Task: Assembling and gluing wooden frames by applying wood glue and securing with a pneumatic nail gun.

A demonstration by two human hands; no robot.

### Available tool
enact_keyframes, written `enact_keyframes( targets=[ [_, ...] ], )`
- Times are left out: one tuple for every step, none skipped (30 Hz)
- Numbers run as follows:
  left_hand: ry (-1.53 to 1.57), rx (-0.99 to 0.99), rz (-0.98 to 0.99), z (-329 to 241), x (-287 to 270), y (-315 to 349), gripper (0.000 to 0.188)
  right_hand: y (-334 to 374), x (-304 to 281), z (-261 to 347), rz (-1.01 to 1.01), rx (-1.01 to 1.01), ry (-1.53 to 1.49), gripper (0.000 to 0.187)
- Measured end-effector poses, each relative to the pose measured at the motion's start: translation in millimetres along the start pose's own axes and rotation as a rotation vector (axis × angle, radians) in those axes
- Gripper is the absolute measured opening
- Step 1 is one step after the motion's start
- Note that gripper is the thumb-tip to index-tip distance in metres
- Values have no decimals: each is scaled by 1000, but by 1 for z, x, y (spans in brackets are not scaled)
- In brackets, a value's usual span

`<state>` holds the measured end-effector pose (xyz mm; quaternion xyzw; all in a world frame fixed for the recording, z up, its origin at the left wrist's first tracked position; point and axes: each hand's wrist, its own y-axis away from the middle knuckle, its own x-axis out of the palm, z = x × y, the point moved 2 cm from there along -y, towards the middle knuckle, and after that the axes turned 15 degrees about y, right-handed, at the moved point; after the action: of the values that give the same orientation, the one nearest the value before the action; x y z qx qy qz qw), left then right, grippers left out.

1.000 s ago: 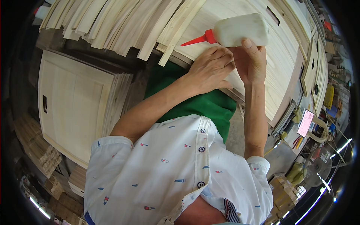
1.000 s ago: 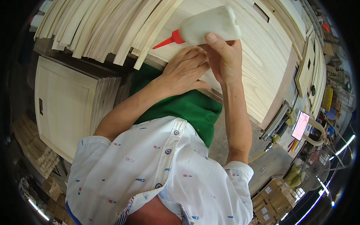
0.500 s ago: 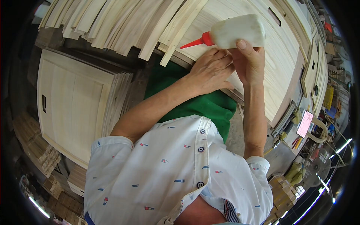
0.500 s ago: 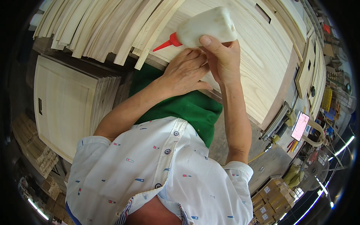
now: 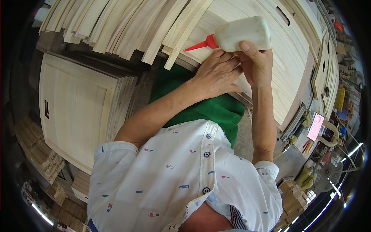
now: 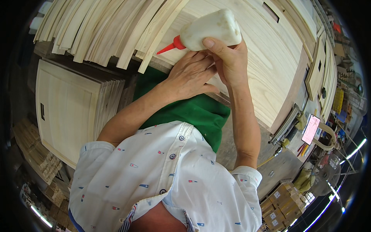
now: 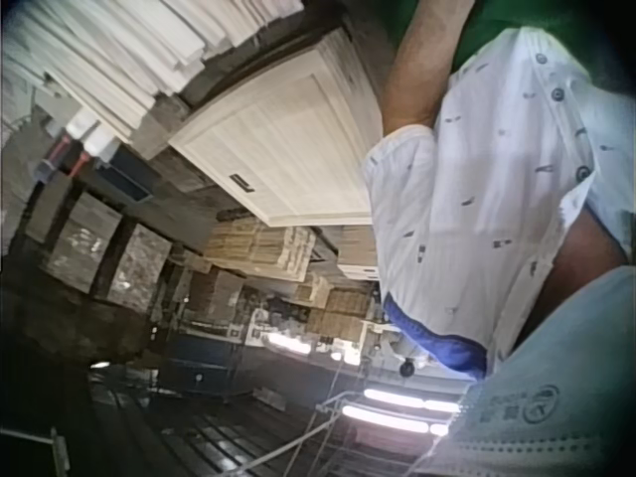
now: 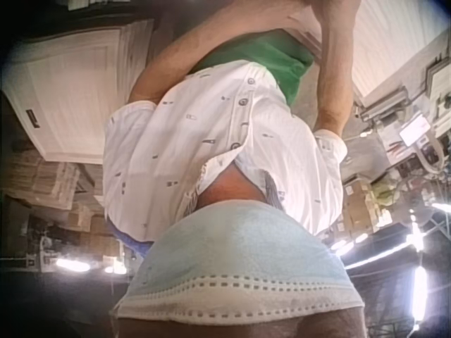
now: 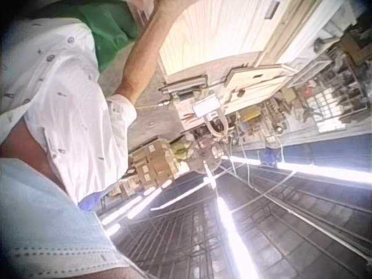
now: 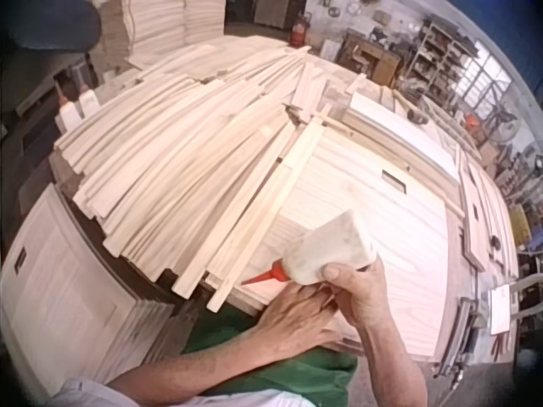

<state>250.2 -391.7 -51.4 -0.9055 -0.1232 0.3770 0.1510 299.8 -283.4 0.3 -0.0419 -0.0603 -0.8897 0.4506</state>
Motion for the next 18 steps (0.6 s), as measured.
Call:
enact_keyframes(
  targets=[
    [-1,0,1,0,0,0,57,1,-1,-1,-9,-4,2,54],
    [-14,11,-7,0,0,-1,57,1,-1,-1,-19,-7,4,53],
    [-26,22,-14,-1,0,-1,58,1,-1,-1,-20,-7,3,53],
    [-26,22,-13,-1,0,-1,58,1,-2,-1,-27,-16,-1,53],
    [-24,7,1,-2,-1,-1,58,2,-2,0,-35,-24,-5,53],
    [-23,-9,16,-1,-1,-1,58,2,-2,0,-37,-24,-6,53],
    [-23,-8,17,-1,-1,0,58,2,-1,1,-29,-20,-2,53],
    [-11,-12,22,0,0,1,58,2,0,1,-22,-16,2,53],
    [0,-15,28,0,0,1,58,2,1,1,-24,-16,2,53],
    [1,-15,29,0,0,1,58,2,1,0,-26,-25,8,52],
    [-18,-5,26,0,-1,0,58,2,1,0,-28,-34,15,52],
    [-37,5,22,-1,-1,0,58,2,1,-1,-29,-33,15,52],
    [-36,4,24,-1,-2,-1,58,2,1,-1,-29,-28,13,52],
    [-41,5,24,-2,-3,-1,58,2,2,-1,-28,-23,11,52],
    [-45,5,25,-2,-4,-1,57,2,2,-1,-29,-21,12,52],
    [-43,5,26,-2,-2,-1,57,2,3,0,-26,-20,15,51],
    [-49,47,-63,-1,-1,-2,55,2,4,0,-22,-20,18,50],
    [-56,89,-152,-1,-1,-2,52,2,3,0,-24,-20,18,50]
  ],
)
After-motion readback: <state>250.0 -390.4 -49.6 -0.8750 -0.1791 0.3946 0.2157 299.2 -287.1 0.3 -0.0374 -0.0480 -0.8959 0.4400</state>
